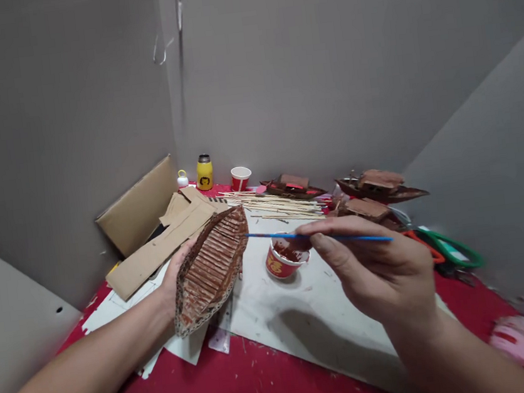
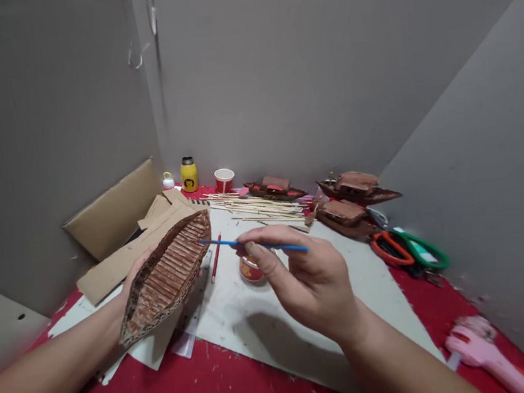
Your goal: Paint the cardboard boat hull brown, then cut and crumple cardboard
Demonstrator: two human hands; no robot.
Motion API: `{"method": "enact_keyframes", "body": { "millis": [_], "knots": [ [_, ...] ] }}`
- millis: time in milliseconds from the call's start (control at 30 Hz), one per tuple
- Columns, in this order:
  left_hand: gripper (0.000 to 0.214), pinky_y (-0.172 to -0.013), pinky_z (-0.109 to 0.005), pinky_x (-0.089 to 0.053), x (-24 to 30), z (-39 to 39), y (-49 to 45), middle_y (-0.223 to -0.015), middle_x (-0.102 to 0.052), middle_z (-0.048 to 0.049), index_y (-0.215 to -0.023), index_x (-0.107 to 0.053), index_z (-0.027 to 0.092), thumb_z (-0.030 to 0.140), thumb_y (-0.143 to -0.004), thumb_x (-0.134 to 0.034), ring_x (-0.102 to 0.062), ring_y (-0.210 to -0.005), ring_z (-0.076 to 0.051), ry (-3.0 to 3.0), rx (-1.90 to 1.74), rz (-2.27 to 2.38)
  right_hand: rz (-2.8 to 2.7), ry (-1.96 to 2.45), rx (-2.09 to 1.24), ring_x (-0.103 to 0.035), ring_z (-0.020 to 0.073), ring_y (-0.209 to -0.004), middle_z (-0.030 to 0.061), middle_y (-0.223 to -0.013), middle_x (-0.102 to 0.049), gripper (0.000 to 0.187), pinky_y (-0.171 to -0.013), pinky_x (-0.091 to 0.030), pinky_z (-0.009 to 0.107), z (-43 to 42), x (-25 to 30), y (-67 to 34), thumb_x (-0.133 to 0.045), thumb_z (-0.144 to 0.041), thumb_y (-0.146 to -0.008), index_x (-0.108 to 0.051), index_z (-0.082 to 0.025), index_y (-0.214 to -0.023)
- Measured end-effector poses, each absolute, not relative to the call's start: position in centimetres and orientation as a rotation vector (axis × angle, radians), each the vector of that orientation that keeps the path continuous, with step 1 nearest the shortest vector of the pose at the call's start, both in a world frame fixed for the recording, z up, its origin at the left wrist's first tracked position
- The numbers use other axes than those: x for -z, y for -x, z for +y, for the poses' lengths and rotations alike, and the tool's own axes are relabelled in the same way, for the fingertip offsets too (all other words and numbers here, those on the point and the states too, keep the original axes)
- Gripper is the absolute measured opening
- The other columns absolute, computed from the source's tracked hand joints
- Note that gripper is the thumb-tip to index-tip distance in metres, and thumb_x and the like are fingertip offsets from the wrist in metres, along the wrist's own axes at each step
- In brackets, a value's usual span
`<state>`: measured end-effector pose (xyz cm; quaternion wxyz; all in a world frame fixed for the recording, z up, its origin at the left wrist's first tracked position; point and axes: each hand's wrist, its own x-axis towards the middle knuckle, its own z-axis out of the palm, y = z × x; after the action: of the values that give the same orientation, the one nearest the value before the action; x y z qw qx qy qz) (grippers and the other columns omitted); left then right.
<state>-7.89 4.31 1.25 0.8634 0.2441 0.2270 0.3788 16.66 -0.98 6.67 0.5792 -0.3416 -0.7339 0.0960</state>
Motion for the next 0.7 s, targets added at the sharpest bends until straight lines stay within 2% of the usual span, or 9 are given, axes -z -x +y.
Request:
{"method": "enact_keyframes", "body": {
  "millis": [100,200,300,433,700],
  "knots": [
    [0.031,-0.065,-0.033,-0.058,-1.5,4.4,7.9,-0.083,-0.079,-0.0119,-0.095,-0.071,0.014,0.042,-0.087,-0.06,-0.075,-0.069,-0.024,-0.502,-0.75,0.477,-1.732,0.746,-0.402,-0.074,0.0162,-0.071,0.0015,-0.086,-0.077,0.015,-0.063,-0.063,0.027,-2.3,-7.2,-16.0,-0.064,-0.019,-0.095,-0.074,-0.027,-0.102],
    [0.036,-0.067,-0.034,-0.059,-1.6,4.3,7.7,-0.082,-0.079,-0.0127,-0.095,-0.072,0.012,0.043,-0.088,-0.054,-0.075,-0.071,-0.024,-0.471,-0.754,0.478,-1.746,0.754,-0.471,-0.074,0.0156,-0.071,0.0002,-0.08,-0.077,0.012,-0.072,-0.063,0.028,-3.3,-7.3,-15.5,-0.064,-0.022,-0.096,-0.075,-0.027,-0.099],
    [0.03,-0.069,-0.032,-0.059,-1.7,3.9,7.3,-0.077,-0.079,-0.0094,-0.089,-0.073,0.014,0.034,-0.089,-0.05,-0.074,-0.071,-0.022,-0.45,-0.845,0.507,-1.783,0.725,-0.51,-0.075,0.0166,-0.076,0.0005,-0.082,-0.077,0.012,-0.074,-0.063,0.028,-3.9,-7.1,-15.1,-0.063,-0.021,-0.096,-0.073,-0.027,-0.101],
    [0.025,-0.069,-0.028,-0.057,-1.9,3.5,6.9,-0.07,-0.077,-0.0036,-0.077,-0.071,0.017,0.025,-0.09,-0.052,-0.072,-0.065,-0.017,-0.437,-0.946,0.57,-1.891,0.678,-0.492,-0.077,0.0196,-0.079,0.0018,-0.087,-0.078,0.02,-0.073,-0.064,0.032,-4.3,-6.9,-14.7,-0.063,-0.011,-0.091,-0.069,-0.026,-0.104],
    [0.027,-0.085,-0.031,-0.055,-2.2,3.2,6.7,-0.076,-0.078,-0.0026,-0.086,-0.075,0.017,0.025,-0.091,-0.049,-0.074,-0.075,-0.02,-0.589,-0.952,0.617,-2.12,0.642,-0.47,-0.075,0.0154,-0.078,-0.0008,-0.088,-0.077,0.026,-0.074,-0.061,0.026,-4.2,-6.7,-14.5,-0.06,-0.006,-0.091,-0.064,-0.026,-0.107]
  ]
}}
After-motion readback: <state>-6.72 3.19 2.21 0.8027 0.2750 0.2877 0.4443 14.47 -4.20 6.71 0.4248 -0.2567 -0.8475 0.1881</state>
